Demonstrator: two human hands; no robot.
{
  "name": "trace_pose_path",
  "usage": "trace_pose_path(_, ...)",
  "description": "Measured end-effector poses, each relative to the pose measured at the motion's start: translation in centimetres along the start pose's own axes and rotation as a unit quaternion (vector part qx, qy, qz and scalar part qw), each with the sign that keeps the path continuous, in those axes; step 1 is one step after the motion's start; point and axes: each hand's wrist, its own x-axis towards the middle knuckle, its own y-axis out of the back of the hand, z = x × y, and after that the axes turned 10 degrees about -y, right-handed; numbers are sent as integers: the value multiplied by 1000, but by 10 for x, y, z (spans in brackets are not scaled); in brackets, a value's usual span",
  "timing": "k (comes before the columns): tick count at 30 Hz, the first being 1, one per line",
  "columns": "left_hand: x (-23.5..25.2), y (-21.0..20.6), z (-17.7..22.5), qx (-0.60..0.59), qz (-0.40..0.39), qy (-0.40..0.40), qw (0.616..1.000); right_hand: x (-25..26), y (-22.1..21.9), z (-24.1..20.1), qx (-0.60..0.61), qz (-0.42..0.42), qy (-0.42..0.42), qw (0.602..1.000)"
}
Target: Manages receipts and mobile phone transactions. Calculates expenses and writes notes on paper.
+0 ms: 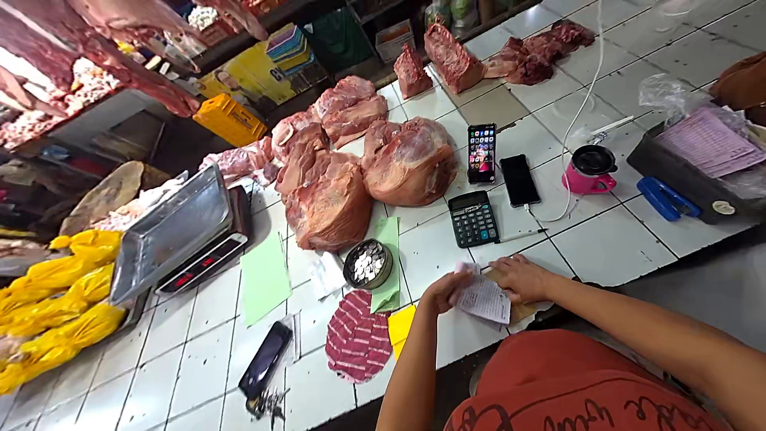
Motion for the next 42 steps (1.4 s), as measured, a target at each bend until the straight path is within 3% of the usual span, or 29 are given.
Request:
trace_pose_path(5,7,-11,0,128,95,-77,984,-7,6,-3,81,41,-64,994)
trace_pose_path(11,2,11,-6,124,-6,-91,988,-8,21,-1,153,-75,-109,979)
trace_pose_path(17,-6,30,1,339,-130,-80,928,-12,19,-2,107,-54,-106,987)
trace_pose_path(20,-8,36,-1,418,-101,-51,901,-15,24,5,108,-42,-129,985)
trace_pose_path(23,-16,43,-7,426,-59,-48,902,-21,33,15,107,-22,-154,982)
trace_pose_path(28,-18,31,-12,425,-61,-76,900,-31,43,20,119,-19,-146,982)
trace_pose_path(33,-3,4,-10,542,-47,-2,839,-22,37,20,136,4,-119,983)
trace_pose_path(38,-25,9,-11,487,-43,-51,871,-24,41,36,116,-15,-182,976)
trace_pose_path(42,-47,34,-33,354,85,-78,928,-27,52,49,136,-9,-198,971)
